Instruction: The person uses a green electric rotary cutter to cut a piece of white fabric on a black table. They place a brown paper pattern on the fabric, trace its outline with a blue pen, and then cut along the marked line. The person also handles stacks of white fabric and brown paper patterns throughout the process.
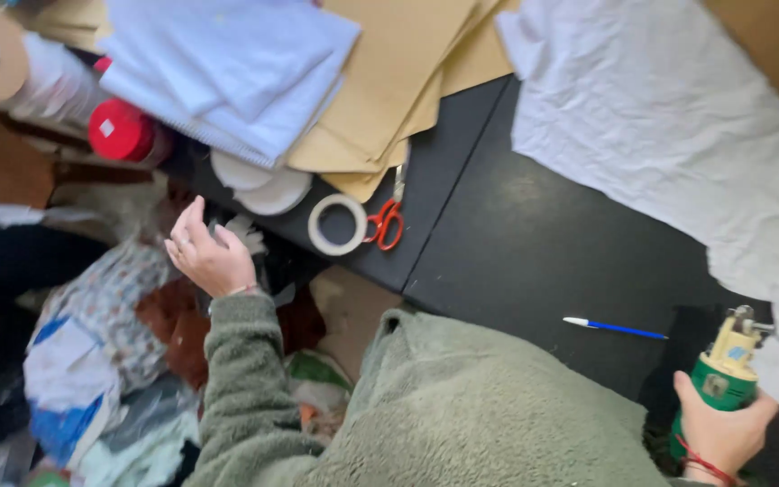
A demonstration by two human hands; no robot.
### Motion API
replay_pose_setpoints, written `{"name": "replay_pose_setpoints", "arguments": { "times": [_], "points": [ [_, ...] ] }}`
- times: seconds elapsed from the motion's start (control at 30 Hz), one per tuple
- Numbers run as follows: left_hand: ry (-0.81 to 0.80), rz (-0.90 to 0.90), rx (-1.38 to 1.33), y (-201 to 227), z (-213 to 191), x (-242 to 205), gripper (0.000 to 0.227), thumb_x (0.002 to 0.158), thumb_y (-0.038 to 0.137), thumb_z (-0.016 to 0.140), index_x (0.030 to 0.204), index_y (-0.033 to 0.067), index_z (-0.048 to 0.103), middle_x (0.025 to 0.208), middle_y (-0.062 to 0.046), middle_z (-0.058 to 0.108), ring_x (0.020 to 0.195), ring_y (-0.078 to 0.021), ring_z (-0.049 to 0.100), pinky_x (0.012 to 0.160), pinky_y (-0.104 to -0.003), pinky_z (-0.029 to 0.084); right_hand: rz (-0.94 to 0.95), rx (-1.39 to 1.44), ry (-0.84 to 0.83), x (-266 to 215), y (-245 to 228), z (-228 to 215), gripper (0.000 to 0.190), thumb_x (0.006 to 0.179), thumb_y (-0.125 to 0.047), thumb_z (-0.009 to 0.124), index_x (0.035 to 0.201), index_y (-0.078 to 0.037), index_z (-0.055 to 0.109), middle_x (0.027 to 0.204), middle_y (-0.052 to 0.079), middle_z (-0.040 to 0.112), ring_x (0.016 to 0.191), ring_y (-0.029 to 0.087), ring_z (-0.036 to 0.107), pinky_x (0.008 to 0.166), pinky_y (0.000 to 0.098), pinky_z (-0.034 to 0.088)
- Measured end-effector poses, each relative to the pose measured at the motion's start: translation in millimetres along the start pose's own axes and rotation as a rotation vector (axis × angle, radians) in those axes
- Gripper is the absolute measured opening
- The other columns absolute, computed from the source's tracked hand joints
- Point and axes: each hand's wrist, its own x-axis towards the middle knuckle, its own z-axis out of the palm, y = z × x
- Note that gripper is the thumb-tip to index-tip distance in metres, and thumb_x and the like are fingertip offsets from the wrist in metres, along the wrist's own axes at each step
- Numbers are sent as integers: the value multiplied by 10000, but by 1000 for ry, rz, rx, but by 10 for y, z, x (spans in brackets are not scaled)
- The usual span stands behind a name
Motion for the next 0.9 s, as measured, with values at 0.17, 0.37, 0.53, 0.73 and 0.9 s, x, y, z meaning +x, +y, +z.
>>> {"name": "replay_pose_setpoints", "arguments": {
  "times": [0.17,0.37,0.53,0.73,0.9],
  "points": [
    [-160,139,-542,1700,405,88,386,929,35,672,1311,83,652,1200,-98,699,1105,-241,659,931,-400,498,35,-75,125,-250,-101,-49,683,787,-335,955,1201,44,566,1190,240,623,1147,409,624,1029,519,500],
    [-1036,-382,-1338,3404,1802,40,409,964,277,687,1334,109,648,1152,26,738,1017,-106,657,853,-287,514,137,-142,112,-301,-539,-196,693,770,-370,943,1249,-10,594,1188,221,610,1142,427,616,950,543,498],
    [-1263,-563,-1495,4752,2769,178,493,922,288,699,1381,137,600,1273,40,690,1168,-118,626,900,-337,481,174,-210,128,-297,-693,-144,701,764,-438,940,1240,-52,599,1155,203,618,1138,420,616,950,548,500],
    [-1346,-801,-1538,6167,3830,62,558,904,159,692,1421,124,484,1326,-55,655,1239,-210,633,939,-417,509,336,-228,63,-212,-311,92,801,592,-409,968,1263,-78,681,1174,196,641,1119,400,634,945,538,513],
    [-1192,-1032,-1342,6835,4289,-99,506,786,336,806,1189,95,618,827,-39,582,612,-149,507,459,-309,344,226,132,192,170,-634,-323,482,901,-214,838,1275,17,640,1249,194,628,1158,296,634,1032,410,526]
  ]
}}
